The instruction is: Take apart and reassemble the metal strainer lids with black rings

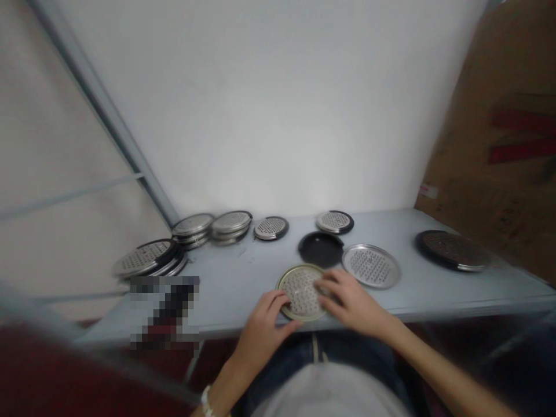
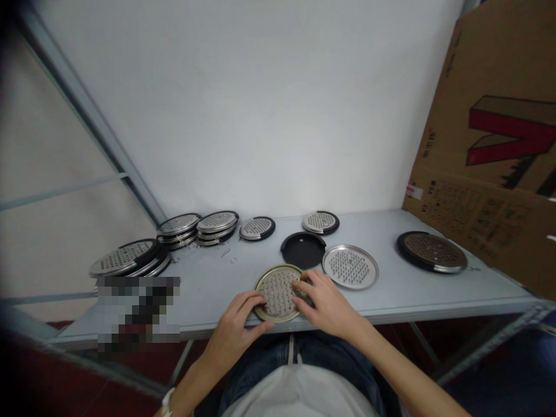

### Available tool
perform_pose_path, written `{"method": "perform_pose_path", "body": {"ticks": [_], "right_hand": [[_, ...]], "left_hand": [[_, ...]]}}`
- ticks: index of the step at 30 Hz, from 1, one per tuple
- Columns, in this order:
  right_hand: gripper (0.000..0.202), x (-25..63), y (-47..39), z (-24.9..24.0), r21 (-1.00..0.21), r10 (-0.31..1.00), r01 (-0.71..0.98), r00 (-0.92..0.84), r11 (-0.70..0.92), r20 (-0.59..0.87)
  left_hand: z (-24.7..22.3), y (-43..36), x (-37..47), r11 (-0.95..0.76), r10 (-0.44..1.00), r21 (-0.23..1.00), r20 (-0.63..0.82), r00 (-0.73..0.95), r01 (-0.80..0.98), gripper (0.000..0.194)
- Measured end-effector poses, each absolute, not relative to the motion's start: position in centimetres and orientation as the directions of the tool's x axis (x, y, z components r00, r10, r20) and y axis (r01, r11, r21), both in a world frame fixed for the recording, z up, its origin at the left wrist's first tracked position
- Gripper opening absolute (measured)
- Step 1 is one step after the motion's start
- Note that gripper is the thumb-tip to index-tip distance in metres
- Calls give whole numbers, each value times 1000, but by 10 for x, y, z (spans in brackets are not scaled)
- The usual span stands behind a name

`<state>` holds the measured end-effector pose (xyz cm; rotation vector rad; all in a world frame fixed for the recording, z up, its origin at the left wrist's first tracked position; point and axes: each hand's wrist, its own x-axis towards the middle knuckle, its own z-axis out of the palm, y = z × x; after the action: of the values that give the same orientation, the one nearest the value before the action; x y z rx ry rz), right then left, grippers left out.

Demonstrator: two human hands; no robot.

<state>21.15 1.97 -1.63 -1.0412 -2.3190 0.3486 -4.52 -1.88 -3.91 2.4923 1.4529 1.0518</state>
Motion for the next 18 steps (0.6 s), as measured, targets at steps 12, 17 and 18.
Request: {"method": "perform_pose_path", "body": {"ticks": [12,17,18], "right_hand": [[34,212,20,-18,-442,736,589,-535,677,415],[38,215,20,-25,-450,735,588,-453,672,505],[37,220,23,-26,-430,734,614,-416,662,536]], "left_hand": [[-37,-19,-45,-543,793,380,524,309,749,33],[-39,-18,-46,-533,800,383,519,302,754,31],[-39,-18,-46,-533,801,384,517,303,754,32]]}}
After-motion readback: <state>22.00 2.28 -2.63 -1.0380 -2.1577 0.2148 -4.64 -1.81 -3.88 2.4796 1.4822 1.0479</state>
